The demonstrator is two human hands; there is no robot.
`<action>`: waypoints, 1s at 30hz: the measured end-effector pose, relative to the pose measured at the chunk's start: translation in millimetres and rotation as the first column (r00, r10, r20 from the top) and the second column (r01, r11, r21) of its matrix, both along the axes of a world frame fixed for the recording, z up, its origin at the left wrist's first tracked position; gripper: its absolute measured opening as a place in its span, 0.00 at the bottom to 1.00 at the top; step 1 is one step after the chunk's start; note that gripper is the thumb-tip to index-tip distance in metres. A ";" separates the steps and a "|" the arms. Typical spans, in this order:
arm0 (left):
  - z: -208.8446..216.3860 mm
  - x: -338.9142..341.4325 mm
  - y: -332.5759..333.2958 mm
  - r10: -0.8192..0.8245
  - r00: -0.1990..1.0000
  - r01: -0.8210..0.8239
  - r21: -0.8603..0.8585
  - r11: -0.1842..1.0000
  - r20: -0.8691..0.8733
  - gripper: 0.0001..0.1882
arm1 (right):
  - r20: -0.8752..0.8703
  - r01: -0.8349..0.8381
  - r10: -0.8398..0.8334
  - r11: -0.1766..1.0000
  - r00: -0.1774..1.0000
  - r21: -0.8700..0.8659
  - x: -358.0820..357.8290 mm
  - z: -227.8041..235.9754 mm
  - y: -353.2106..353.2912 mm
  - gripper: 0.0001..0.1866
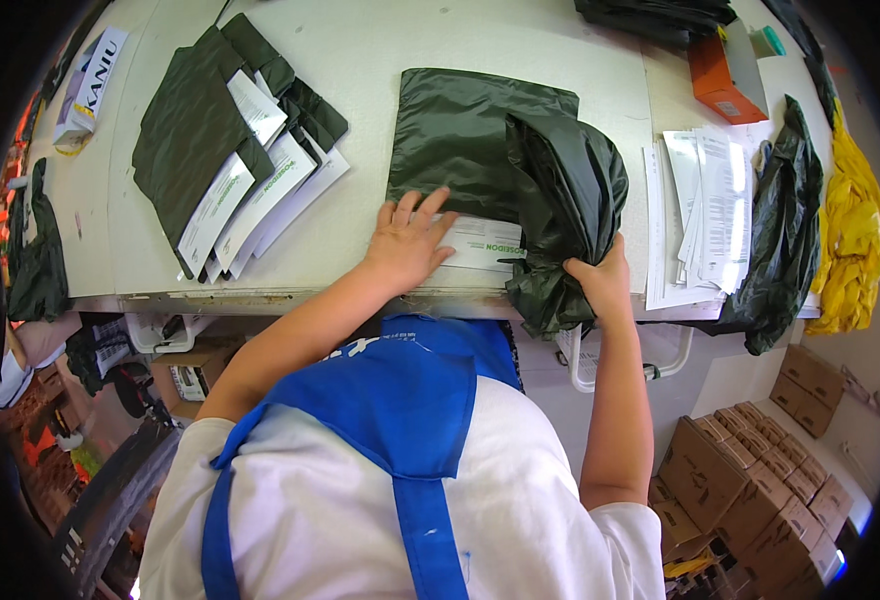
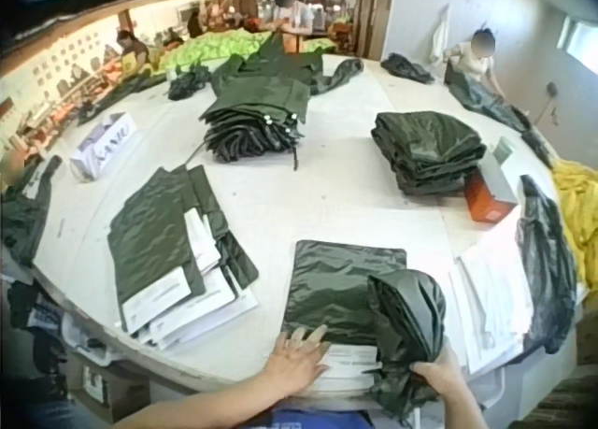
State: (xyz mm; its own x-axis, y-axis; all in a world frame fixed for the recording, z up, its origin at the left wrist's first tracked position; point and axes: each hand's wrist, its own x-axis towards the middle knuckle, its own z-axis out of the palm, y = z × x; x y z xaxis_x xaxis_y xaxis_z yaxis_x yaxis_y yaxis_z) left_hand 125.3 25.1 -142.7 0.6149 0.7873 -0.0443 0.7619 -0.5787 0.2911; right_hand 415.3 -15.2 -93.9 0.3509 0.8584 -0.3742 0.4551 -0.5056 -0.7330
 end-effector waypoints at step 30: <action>102.0 53.3 16.3 -0.264 0.789 0.088 0.325 0.942 0.554 0.17 | 0.128 -0.206 0.215 0.975 0.968 -0.078 -62.1 42.4 6.7 0.42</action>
